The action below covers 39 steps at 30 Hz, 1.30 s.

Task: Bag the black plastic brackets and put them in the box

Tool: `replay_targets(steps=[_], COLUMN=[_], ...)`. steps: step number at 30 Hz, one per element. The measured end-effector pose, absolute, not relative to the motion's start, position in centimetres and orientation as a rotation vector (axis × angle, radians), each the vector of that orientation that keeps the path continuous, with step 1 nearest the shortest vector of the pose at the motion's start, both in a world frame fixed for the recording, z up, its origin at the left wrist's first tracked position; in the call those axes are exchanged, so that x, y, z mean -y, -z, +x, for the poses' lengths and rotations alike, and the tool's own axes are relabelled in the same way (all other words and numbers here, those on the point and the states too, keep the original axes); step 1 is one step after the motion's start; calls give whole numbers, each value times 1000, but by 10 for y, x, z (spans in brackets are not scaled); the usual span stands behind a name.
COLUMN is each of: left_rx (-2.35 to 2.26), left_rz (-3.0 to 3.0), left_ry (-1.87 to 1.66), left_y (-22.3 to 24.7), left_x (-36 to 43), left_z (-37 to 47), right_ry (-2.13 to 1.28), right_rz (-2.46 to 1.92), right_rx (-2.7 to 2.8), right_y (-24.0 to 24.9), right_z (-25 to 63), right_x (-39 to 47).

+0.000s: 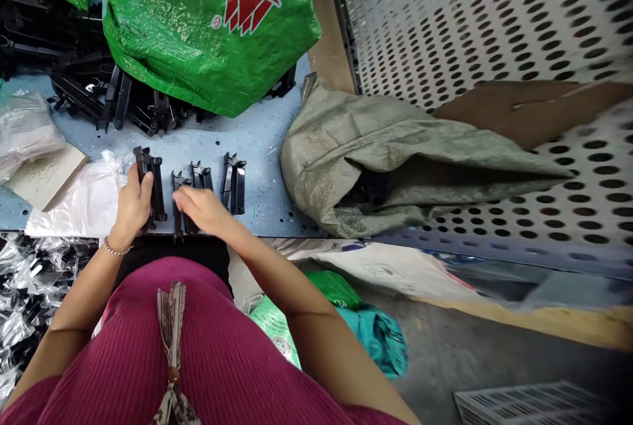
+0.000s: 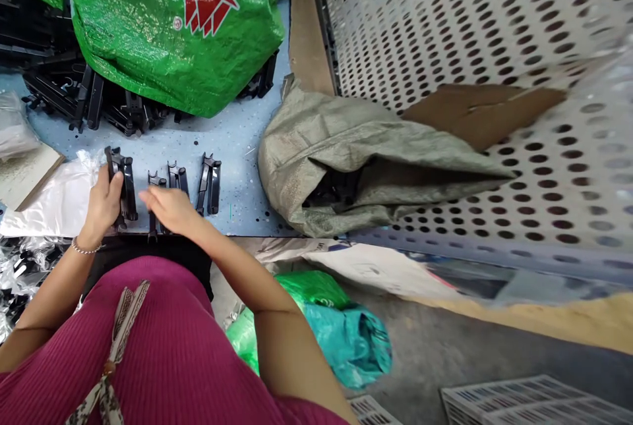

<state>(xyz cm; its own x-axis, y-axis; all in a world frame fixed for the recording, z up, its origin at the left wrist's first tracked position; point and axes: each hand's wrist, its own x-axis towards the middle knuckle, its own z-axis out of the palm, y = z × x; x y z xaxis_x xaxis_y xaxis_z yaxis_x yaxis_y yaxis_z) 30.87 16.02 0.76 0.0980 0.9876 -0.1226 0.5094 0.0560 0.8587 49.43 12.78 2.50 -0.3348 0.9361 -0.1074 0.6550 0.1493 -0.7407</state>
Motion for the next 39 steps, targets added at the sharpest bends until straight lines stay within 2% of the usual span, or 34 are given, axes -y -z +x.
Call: replay_targets(steps=[4, 7, 9, 12, 14, 17, 20, 23, 25, 30, 32, 34, 37, 39], left_rx=[-1794, -1783, -1724, -1549, -1404, -1169, -987, -1018, -1079, -1094, -1092, -1127, -1223, -1263], left_rz=[1824, 1995, 2093, 2052, 1795, 1239, 888, 856, 927, 1066, 1059, 1043, 1012, 985], left_ry=[-187, -42, -164, -523, -720, -872, -918, -928, -931, -869, -861, -899, -980, -1018], left_y=[2, 6, 7, 9, 9, 3, -9, -22, -29, -42, -45, -45, -44, -42], left_x=[-142, -135, -138, -150, -160, -174, -184, -184, -178, -157, -154, -155, -160, -161], left_z=[324, 336, 333, 319, 314, 325, 347, 358, 355, 342, 338, 335, 328, 326], right_ry=[-625, -537, -675, -1158, -1434, -1604, -1534, -1168, -1013, -450, -467, -685, -985, -975], right_rz=[-1934, -2121, -2090, -1855, -1652, -1467, -1489, -1554, -1489, -1543, -1510, -1471, -1413, -1403], right_rx=[1841, 1818, 1761, 1409, 1136, 1027, 1303, 1815, 2007, 1999, 2057, 2039, 1999, 2098], right_y=[-28, -24, -23, -28, -31, -30, -30, -37, -45, -53, -49, -44, -41, -40], right_z=[497, 488, 489, 505, 519, 524, 510, 498, 501, 518, 516, 508, 494, 484], right_x=[-209, -268, -289, -284, -259, -198, -134, -97, -96, -152, -175, -183, -165, -140])
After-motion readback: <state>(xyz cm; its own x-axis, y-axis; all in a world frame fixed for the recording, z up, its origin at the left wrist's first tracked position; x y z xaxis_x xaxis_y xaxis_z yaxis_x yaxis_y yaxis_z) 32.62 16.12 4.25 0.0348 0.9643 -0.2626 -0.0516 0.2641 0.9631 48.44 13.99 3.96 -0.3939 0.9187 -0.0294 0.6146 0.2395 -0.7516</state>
